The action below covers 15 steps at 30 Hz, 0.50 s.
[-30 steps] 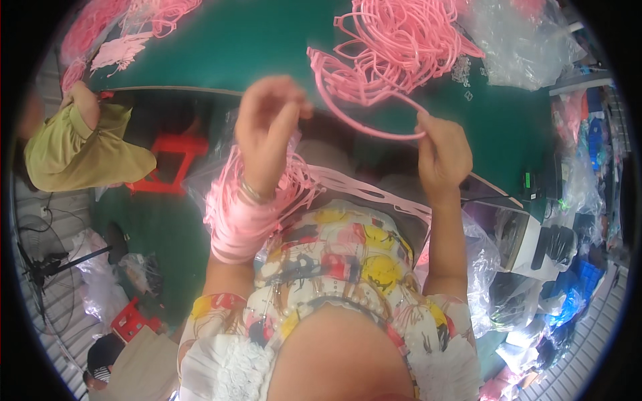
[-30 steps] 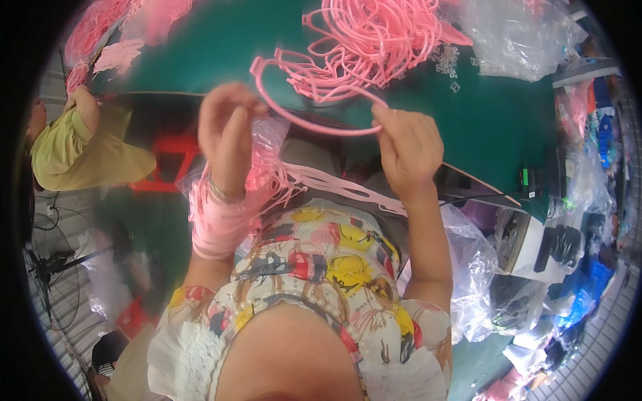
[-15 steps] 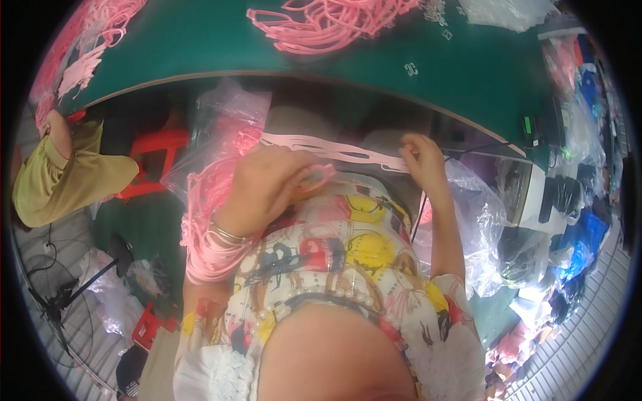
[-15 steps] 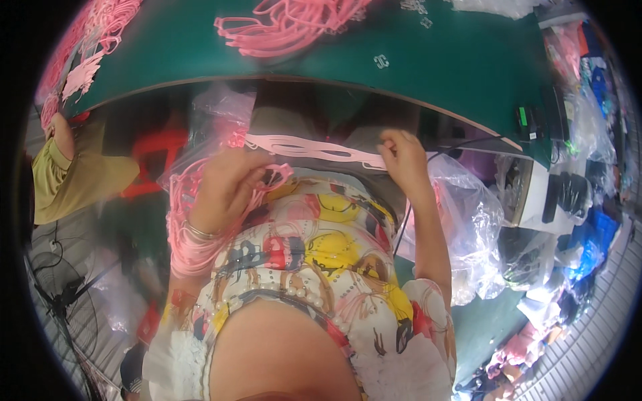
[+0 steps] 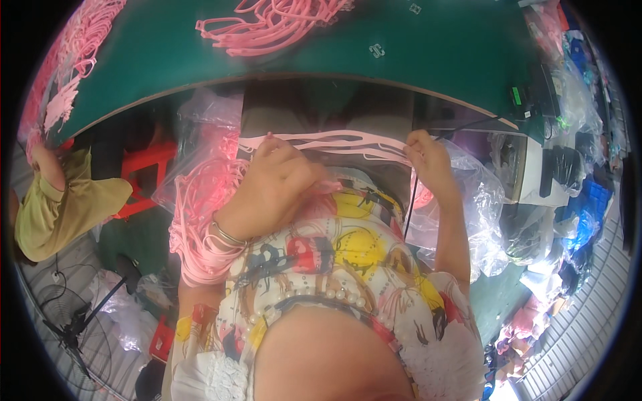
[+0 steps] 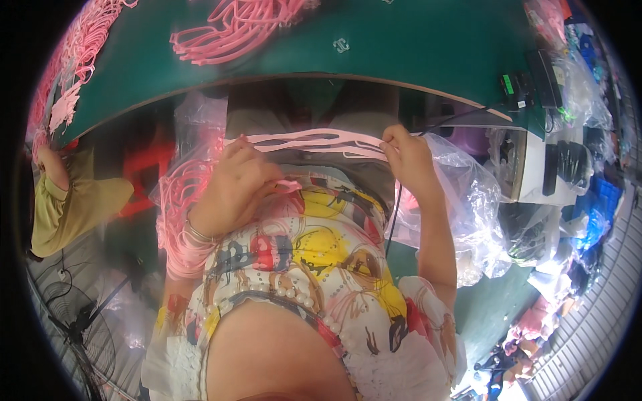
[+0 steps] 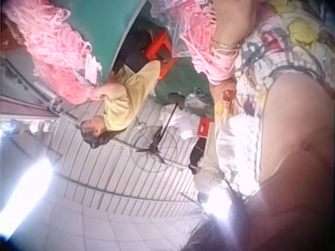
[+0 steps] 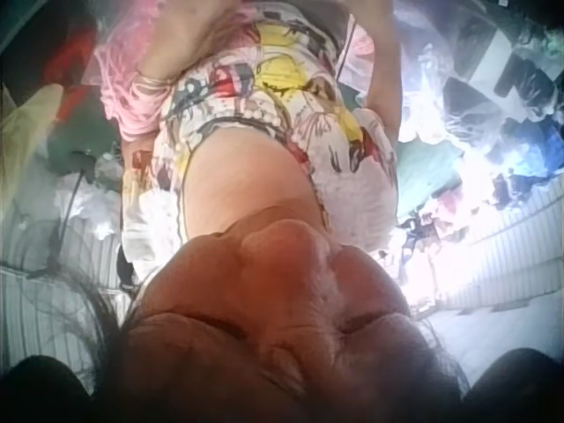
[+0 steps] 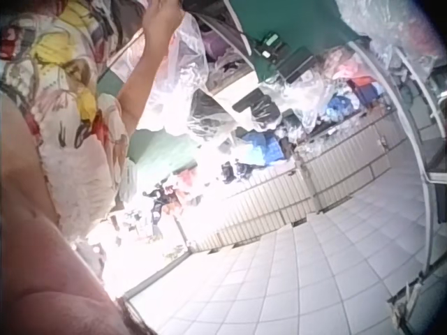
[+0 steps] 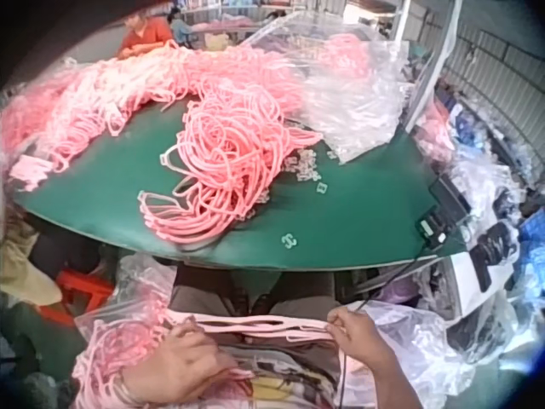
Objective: The person sits at a green table and repeatedly picks up pink elastic bands and small clear plastic clips. They insert the ends of the elastic bands into the clips to form loops, then place the finished items into a pile on the table. The process is repetitive and involves handling the materials by hand.
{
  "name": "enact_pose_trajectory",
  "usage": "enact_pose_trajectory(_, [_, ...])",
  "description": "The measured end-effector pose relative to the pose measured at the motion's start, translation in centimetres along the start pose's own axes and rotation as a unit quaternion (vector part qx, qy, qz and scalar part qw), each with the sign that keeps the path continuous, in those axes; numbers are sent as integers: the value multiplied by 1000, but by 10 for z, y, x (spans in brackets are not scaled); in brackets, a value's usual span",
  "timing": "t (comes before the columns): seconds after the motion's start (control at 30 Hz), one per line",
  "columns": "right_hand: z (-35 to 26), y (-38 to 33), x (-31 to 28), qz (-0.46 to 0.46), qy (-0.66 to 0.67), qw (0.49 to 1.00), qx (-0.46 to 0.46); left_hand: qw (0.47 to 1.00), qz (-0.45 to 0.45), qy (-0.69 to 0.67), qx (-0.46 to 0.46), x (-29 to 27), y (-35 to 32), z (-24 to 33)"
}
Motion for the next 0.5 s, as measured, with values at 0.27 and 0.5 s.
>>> enact_pose_trajectory(0.27, [-58,-13,-16,-249,395,881,-77,944,18,-306,-124,11,-8,-29])
enact_pose_trajectory(0.5, [-138,-12,-13,-161,346,867,-319,839,57,-509,-183,19,-27,-41])
Point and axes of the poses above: each hand's wrist, its own y-axis towards the middle knuckle, its own x-axis out of the palm, z = x × y, the point moved 8 cm from there along y, towards the middle knuckle, and after that the axes turned 10 degrees about -y, right-handed, at the moved point
